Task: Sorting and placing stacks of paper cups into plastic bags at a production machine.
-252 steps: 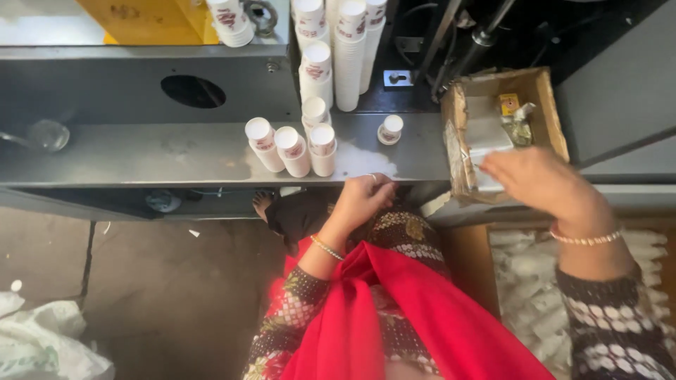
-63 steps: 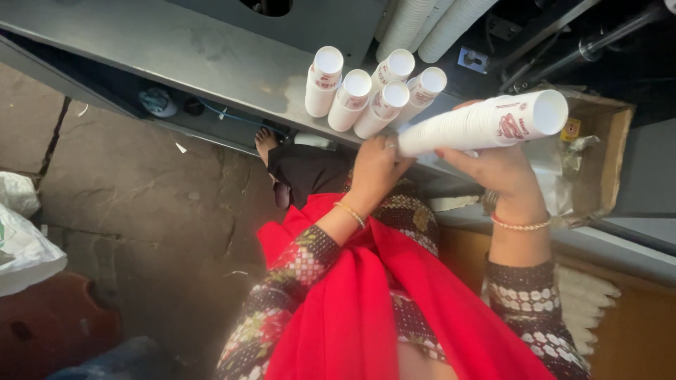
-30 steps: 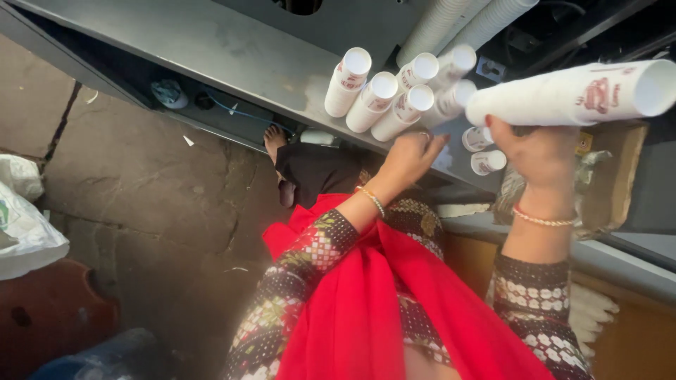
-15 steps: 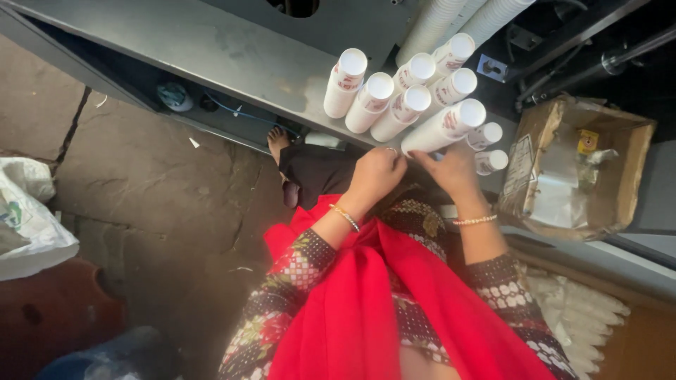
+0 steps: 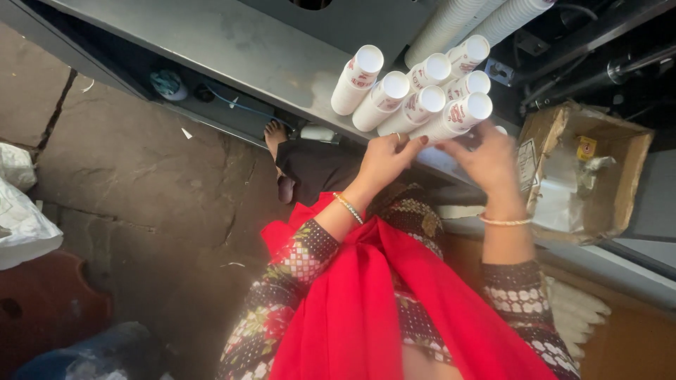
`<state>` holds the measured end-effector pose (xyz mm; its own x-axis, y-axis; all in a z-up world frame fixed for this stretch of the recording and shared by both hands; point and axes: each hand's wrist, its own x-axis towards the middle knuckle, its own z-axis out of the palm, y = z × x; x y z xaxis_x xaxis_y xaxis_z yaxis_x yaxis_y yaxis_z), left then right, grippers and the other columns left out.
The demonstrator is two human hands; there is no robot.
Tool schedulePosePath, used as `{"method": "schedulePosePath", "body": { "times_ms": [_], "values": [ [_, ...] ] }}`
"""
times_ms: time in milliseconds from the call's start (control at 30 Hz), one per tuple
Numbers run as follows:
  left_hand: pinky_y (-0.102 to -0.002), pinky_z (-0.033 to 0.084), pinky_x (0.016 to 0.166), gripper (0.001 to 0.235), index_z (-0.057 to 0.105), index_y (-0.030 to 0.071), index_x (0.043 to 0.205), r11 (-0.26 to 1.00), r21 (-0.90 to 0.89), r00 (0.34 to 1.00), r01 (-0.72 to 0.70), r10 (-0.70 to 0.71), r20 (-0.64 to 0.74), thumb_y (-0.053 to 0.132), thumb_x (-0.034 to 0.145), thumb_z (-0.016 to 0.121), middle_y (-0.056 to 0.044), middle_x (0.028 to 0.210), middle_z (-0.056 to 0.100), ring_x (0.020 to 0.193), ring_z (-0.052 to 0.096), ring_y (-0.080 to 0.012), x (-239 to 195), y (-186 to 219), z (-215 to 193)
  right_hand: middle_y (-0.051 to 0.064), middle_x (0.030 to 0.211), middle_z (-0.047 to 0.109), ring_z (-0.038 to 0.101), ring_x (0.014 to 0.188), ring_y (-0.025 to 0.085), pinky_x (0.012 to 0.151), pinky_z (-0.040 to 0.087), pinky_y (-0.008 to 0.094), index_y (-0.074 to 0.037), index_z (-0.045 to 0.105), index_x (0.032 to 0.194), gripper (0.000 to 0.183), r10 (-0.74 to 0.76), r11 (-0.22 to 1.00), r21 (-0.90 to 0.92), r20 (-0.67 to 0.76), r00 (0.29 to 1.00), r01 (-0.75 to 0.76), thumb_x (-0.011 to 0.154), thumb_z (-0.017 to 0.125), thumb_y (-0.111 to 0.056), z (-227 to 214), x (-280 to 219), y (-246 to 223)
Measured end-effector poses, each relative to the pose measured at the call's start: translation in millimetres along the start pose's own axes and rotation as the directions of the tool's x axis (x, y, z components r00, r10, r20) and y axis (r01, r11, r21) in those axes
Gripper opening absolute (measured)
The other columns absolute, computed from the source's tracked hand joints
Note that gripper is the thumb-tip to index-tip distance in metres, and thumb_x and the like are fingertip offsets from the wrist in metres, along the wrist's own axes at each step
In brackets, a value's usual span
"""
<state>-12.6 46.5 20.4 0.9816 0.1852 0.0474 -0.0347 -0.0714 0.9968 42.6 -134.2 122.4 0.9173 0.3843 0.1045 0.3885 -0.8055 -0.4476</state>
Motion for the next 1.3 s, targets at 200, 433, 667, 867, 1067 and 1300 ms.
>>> {"method": "schedulePosePath", "body": {
  "times_ms": [200, 433, 667, 867, 1067, 1300],
  "values": [
    [-0.029, 0.052, 0.058, 0.055, 0.073, 0.002, 0.068, 0.995, -0.073, 0.997, 0.062, -0.059, 0.045, 0.051, 0.091, 0.065, -0.005, 0.055, 0.066, 0.053, 0.065, -0.0128, 8.7, 3.9, 8.7, 0.013, 0.115, 0.076, 0.075, 0.104, 0.016, 0.091, 0.061, 0.032, 0.001, 0.065, 0.127, 0.052, -0.160, 0.935, 0.297, -0.134, 0.978, 0.194, 0.087, 0.093, -0.020, -22.1, 1.3, -22.8],
    [-0.030, 0.053, 0.057, 0.054, 0.072, 0.000, 0.067, 0.988, -0.104, 0.990, 0.118, -0.110, 0.083, 0.048, 0.090, 0.063, -0.006, 0.056, 0.066, 0.053, 0.065, -0.0139, 13.2, 3.0, 18.5, 0.014, 0.108, 0.075, 0.075, 0.099, 0.017, 0.086, 0.060, 0.032, 0.001, 0.063, 0.119, 0.044, -0.214, 0.949, 0.170, -0.265, 0.940, 0.264, 0.088, 0.091, -0.014, -17.6, -1.7, -30.5],
    [-0.036, 0.051, 0.061, 0.050, 0.072, 0.000, 0.076, 0.996, 0.039, 0.993, -0.078, 0.074, 0.094, 0.045, 0.096, 0.061, -0.013, 0.064, 0.067, 0.059, 0.065, -0.0230, 12.2, 2.2, 44.4, 0.009, 0.118, 0.071, 0.071, 0.107, 0.014, 0.094, 0.061, 0.029, 0.000, 0.055, 0.124, 0.045, -0.096, 0.852, 0.448, -0.372, 0.923, 0.270, 0.096, 0.087, -0.016, -58.1, -10.3, 34.5],
    [-0.044, 0.050, 0.071, 0.043, 0.070, -0.003, 0.083, 0.921, 0.195, 0.940, -0.338, 0.319, 0.122, 0.038, 0.095, 0.069, -0.022, 0.080, 0.066, 0.075, 0.064, -0.0372, 25.2, -15.4, 63.9, 0.016, 0.109, 0.073, 0.073, 0.099, 0.029, 0.085, 0.058, 0.041, 0.000, 0.062, 0.115, 0.045, 0.002, 0.999, 0.033, -0.289, 0.957, 0.008, 0.091, 0.087, -0.029, -27.8, -7.5, 103.1],
    [-0.047, 0.053, 0.073, 0.039, 0.071, 0.001, 0.091, 0.845, 0.413, 0.940, -0.340, 0.287, 0.186, 0.039, 0.089, 0.076, -0.021, 0.086, 0.070, 0.082, 0.068, -0.0394, 21.5, -0.6, 59.2, 0.026, 0.109, 0.070, 0.064, 0.109, 0.045, 0.104, 0.046, 0.052, -0.003, 0.069, 0.118, 0.060, 0.065, 0.977, -0.191, -0.133, 0.989, -0.090, 0.083, 0.084, -0.048, 8.1, -11.8, 90.9],
    [-0.047, 0.054, 0.087, 0.044, 0.065, 0.000, 0.115, 0.845, 0.308, 0.899, -0.438, 0.416, 0.137, 0.025, 0.082, 0.080, -0.022, 0.111, 0.068, 0.103, 0.065, -0.0419, 23.8, -22.7, 59.3, 0.025, 0.129, 0.065, 0.063, 0.121, 0.042, 0.113, 0.036, 0.056, 0.001, 0.069, 0.117, 0.050, -0.242, 0.955, -0.202, -0.105, 0.965, 0.217, 0.085, 0.081, -0.036, 24.7, -28.5, 91.4]
  ]
}}
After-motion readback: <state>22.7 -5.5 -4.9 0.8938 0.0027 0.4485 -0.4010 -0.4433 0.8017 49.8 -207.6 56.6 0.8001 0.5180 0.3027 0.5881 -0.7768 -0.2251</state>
